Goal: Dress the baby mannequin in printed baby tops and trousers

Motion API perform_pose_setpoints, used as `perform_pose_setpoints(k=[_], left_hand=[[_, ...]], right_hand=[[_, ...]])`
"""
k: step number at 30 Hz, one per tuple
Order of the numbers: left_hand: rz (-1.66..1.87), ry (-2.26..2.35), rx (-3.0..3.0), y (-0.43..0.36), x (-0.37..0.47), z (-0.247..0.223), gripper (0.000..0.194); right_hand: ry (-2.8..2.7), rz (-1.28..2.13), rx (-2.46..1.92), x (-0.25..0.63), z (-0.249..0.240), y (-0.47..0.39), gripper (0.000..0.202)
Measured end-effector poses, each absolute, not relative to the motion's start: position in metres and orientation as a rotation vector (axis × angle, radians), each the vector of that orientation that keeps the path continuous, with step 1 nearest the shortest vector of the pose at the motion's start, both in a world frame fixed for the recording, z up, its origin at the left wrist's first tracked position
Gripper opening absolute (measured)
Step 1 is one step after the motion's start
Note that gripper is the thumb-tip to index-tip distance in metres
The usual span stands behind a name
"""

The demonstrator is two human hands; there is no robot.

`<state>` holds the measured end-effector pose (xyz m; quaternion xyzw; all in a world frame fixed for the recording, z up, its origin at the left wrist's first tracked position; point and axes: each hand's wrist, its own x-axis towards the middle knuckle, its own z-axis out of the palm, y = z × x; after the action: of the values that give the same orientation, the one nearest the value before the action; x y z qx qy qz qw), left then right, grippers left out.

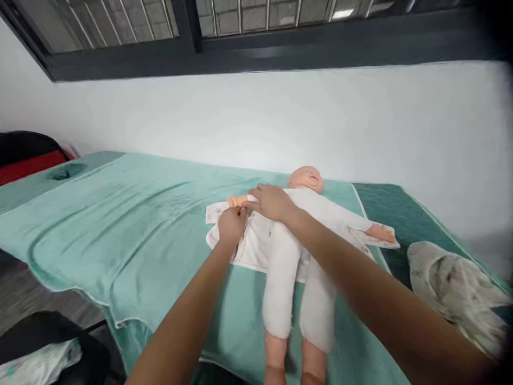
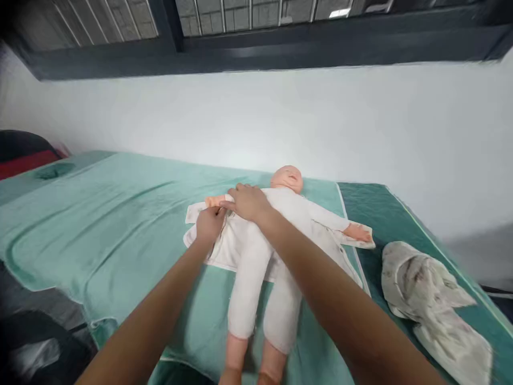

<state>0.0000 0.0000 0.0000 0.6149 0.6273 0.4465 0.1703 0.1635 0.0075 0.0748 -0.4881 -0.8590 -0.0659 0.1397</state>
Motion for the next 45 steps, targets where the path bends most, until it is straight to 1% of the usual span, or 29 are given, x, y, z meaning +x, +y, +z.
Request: perform_pose_setpoints(k=[3, 6, 11, 16, 20, 23, 29, 32, 34, 37, 39, 42, 45], left_hand=[[1.296, 1.794, 1.727, -0.003, -0.006, 0.001, 0.027], [1.377, 1.712, 1.681, -0.006, -0.009, 0.004, 0.026], [1.528, 1.508, 1.381, -0.007, -0.011, 0.009, 0.024], [1.614, 1.507, 1.213, -0.007, -0.012, 0.009, 0.023], [1.591, 1.588, 1.426, -0.015, -0.007, 0.012, 0.021], [1.502, 1.519, 1.663, -0.021, -0.002, 0.014, 0.021], [1.339, 1.388, 1.961, -0.024, 0.003, 0.013, 0.026], [1.314, 1.365, 1.997, -0.024, 0.002, 0.011, 0.029], [1.398, 1.467, 1.933, -0.021, 0.000, 0.010, 0.031], [1.546, 1.810, 1.833, -0.013, -0.004, 0.007, 0.029], [1.486, 2.016, 1.831, -0.008, -0.005, 0.004, 0.026], [1.282, 2.122, 1.933, -0.004, -0.003, 0.001, 0.025], [1.253, 2.092, 2.006, -0.005, -0.002, 0.000, 0.016]], right_hand=[[-2.491, -0.143, -1.447, 0.164, 0.077, 0.004, 0.065], [-2.491, -0.125, -1.483, 0.167, 0.079, 0.001, 0.066], [-2.497, -0.110, -1.508, 0.169, 0.081, 0.000, 0.063], [-2.503, -0.131, -1.563, 0.168, 0.076, 0.003, 0.059], [-2.484, -0.194, -1.600, 0.164, 0.071, 0.005, 0.058], [-2.478, -0.208, -1.621, 0.160, 0.068, 0.007, 0.055], [-2.457, -0.168, -1.653, 0.151, 0.066, 0.009, 0.032], [-2.449, -0.129, -1.628, 0.149, 0.065, 0.008, 0.029], [-2.446, -0.090, -1.583, 0.151, 0.066, 0.008, 0.030], [-2.425, -0.013, -1.512, 0.161, 0.074, 0.005, 0.037], [-2.302, 0.145, -1.424, 0.174, 0.080, -0.002, 0.040], [-1.920, 0.364, -1.235, 0.203, 0.085, -0.021, 0.035], [-1.571, 0.339, -1.220, 0.240, 0.075, -0.043, 0.030]])
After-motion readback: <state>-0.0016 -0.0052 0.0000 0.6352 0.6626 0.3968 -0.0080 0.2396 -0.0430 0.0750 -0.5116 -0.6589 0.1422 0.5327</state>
